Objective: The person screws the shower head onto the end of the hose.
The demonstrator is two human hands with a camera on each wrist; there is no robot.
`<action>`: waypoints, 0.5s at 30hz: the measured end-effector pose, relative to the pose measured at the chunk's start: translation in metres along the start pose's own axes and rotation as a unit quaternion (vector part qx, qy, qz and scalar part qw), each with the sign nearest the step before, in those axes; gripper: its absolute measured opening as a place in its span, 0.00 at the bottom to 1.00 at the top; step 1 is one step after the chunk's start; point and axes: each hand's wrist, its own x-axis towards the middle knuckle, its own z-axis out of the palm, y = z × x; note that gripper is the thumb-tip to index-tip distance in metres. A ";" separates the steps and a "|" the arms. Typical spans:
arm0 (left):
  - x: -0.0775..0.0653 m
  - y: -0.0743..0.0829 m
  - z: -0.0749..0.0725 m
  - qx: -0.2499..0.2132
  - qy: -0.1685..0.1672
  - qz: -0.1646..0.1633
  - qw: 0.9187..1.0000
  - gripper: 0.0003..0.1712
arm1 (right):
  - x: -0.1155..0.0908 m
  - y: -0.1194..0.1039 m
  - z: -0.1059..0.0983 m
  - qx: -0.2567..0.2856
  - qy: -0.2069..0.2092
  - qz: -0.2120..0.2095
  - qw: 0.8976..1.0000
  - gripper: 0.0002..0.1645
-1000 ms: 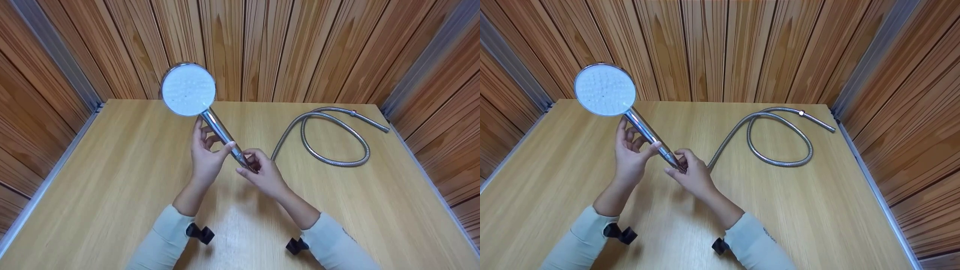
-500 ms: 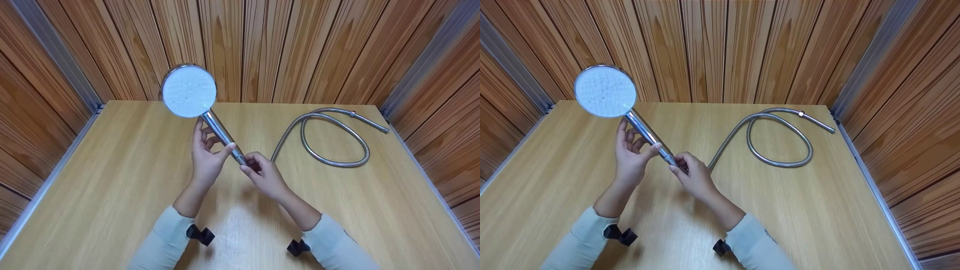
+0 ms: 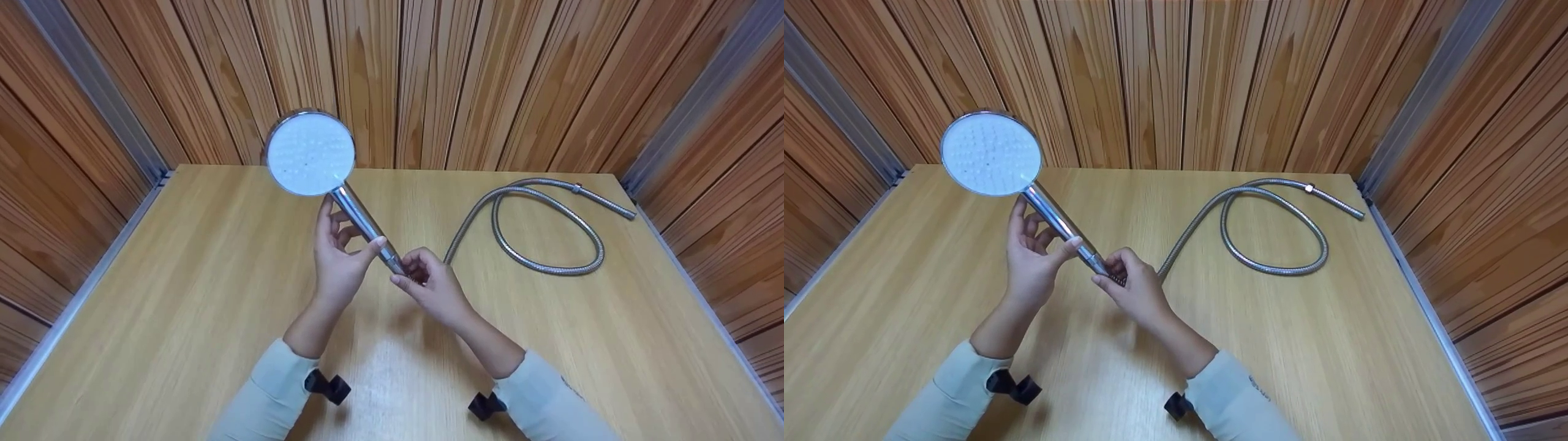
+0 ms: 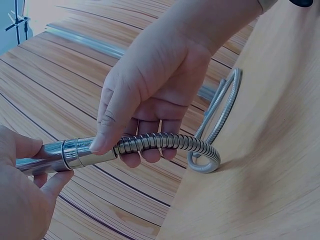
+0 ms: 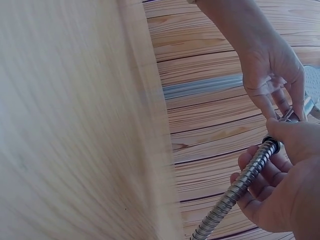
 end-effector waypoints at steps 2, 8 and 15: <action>0.000 0.000 0.000 0.002 0.000 0.003 1.000 0.57 | 0.000 0.000 0.000 -0.004 -0.002 -0.002 1.000 0.12; 0.000 0.002 0.001 0.004 0.000 0.004 1.000 0.57 | 0.000 -0.001 -0.002 -0.018 -0.013 -0.013 1.000 0.11; 0.000 0.002 0.003 -0.002 -0.005 0.018 1.000 0.57 | -0.002 0.000 -0.005 -0.013 -0.020 -0.020 1.000 0.14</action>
